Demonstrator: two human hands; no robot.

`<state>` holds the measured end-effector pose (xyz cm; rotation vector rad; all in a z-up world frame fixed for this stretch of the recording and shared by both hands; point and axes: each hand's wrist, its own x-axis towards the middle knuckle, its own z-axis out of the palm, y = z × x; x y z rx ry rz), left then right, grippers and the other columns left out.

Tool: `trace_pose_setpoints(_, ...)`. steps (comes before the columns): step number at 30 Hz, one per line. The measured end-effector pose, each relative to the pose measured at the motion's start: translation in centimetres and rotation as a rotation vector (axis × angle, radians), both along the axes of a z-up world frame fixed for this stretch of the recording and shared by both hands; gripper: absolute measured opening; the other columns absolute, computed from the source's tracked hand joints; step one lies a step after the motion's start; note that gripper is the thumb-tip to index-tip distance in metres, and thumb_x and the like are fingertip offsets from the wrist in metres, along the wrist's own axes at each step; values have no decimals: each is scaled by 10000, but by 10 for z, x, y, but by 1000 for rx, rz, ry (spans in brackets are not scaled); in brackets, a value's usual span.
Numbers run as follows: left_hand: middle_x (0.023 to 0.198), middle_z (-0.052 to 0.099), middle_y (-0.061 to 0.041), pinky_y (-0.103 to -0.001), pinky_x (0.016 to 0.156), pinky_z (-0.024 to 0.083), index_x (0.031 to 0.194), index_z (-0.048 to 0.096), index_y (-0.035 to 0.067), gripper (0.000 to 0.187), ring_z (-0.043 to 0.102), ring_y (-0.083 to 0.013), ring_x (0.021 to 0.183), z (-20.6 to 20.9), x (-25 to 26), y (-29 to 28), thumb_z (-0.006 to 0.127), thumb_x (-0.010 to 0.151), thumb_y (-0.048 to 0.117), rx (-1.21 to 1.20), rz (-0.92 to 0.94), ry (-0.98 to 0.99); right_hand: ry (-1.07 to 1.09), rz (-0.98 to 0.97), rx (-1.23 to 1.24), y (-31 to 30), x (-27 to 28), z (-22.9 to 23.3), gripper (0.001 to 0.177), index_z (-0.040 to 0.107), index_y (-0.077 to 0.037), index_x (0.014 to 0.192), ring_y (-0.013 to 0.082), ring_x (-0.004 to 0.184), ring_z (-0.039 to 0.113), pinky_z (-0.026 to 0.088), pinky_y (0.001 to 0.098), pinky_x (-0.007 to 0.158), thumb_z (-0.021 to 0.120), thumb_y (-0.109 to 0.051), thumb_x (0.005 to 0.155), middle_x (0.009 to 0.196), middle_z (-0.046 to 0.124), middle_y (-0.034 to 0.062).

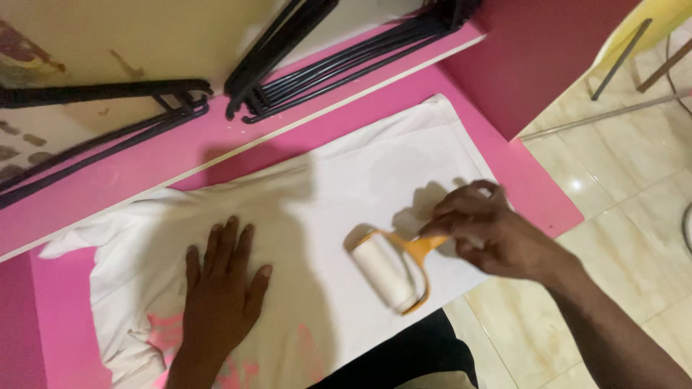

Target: The person uses a lint roller to remove lint from a white t-shirt laid on a pink table. They roll the tool over the front, sides, and back of the shirt, periodically smoothing the fabric with their hands.

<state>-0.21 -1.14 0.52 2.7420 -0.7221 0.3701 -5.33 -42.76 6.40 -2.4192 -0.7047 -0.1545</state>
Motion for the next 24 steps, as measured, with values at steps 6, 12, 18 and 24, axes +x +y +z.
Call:
trace_pose_setpoints(6,1592,409,-194,-616,1210,253,1449,487,21,573,363,-383,1498,11,-3,-26,558,926,246,-86,-135,0,-53,-474,8,-69,-20,10,483,785,-164,1105,229,1204,525,432,396,1041,667,66,697,1178,641,19)
trace_pose_setpoints(12,1558,425,-189,-596,1194,239,1426,499,16,601,349,-376,1487,20,1,-92,623,928,330,-110,-384,62,-128,-411,81,-35,-21,-5,496,790,-146,1045,245,1162,515,467,361,950,603,115,667,1180,625,28)
trace_pose_setpoints(18,1575,382,-199,-617,1168,186,1450,483,26,691,304,-379,1472,19,6,-121,625,911,435,-73,-418,168,-250,-547,13,-74,-31,-1,440,792,-162,1000,197,1113,560,417,359,993,647,110,687,1100,673,-8)
trace_pose_setpoints(24,1589,381,-179,-622,1179,183,1462,478,43,688,301,-367,1488,14,6,-119,604,920,448,-57,-415,134,-324,-763,-59,-94,-37,0,436,803,-174,947,175,1036,520,392,325,979,597,140,724,1047,712,-37)
